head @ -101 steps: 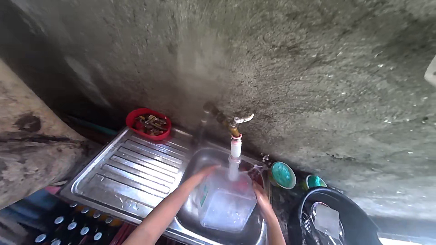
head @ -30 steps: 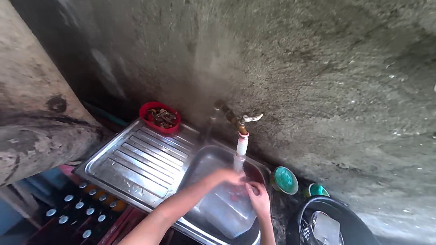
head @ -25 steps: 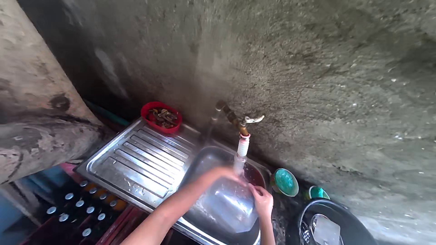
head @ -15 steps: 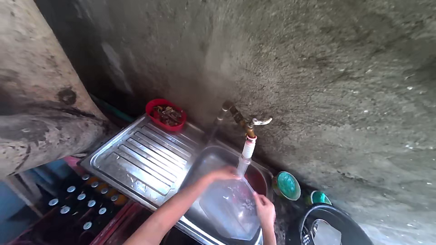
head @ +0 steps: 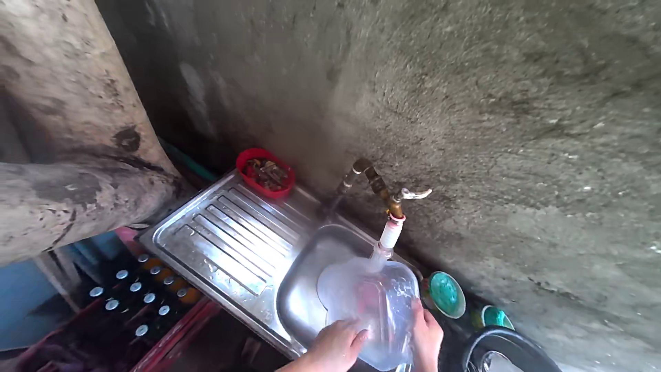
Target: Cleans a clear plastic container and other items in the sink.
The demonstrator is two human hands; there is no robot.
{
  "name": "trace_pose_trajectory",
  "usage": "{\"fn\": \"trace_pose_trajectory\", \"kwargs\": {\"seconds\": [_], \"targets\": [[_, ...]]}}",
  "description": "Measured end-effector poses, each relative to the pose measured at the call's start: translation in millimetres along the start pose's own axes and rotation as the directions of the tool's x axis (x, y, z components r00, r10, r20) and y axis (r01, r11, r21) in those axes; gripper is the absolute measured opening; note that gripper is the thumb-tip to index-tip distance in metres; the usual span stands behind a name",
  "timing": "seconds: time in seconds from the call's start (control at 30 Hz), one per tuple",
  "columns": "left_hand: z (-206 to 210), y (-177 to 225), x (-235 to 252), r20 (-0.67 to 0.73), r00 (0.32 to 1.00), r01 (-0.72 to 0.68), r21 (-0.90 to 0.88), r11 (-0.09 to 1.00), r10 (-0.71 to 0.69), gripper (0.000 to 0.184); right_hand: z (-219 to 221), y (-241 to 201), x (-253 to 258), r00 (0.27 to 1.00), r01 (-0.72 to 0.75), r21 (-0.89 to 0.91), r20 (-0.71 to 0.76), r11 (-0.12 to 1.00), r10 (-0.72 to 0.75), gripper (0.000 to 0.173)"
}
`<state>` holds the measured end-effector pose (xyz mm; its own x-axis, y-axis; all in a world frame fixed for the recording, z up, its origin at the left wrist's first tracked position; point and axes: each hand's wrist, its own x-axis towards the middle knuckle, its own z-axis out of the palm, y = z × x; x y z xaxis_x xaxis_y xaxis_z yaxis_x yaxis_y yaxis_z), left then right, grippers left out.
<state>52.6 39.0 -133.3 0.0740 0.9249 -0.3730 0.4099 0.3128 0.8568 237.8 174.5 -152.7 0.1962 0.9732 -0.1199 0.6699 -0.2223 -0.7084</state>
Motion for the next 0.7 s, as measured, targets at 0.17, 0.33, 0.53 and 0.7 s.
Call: {"fn": "trace_pose_trajectory", "kwargs": {"seconds": [0.17, 0.33, 0.53, 0.7], "targets": [[-38, -18, 19, -0.285, 0.954, 0.047, -0.164, 0.985, -0.093, 0.047, -32, -46, -46, 0.979, 0.2, -0.219, 0.082, 0.955, -0.187, 0.037], [-93, 5, 31, 0.044, 0.939, 0.29, -0.63, 0.721, -0.34, 0.066, 5, -44, -94, 0.8, 0.592, -0.086, 0.186, 0.802, -0.57, 0.026], [-93, -53, 26, 0.321, 0.831, 0.5, -0.79, 0.356, -0.455, 0.05, 48, 2, -114, 0.294, 0.918, -0.238, -0.126, 0.316, -0.948, 0.028], [-59, -81, -2, 0.195, 0.811, 0.442, -0.821, 0.36, -0.552, 0.037, 39, 23, -98, 0.416, 0.901, 0.104, 0.071, 0.422, -0.906, 0.033]]}}
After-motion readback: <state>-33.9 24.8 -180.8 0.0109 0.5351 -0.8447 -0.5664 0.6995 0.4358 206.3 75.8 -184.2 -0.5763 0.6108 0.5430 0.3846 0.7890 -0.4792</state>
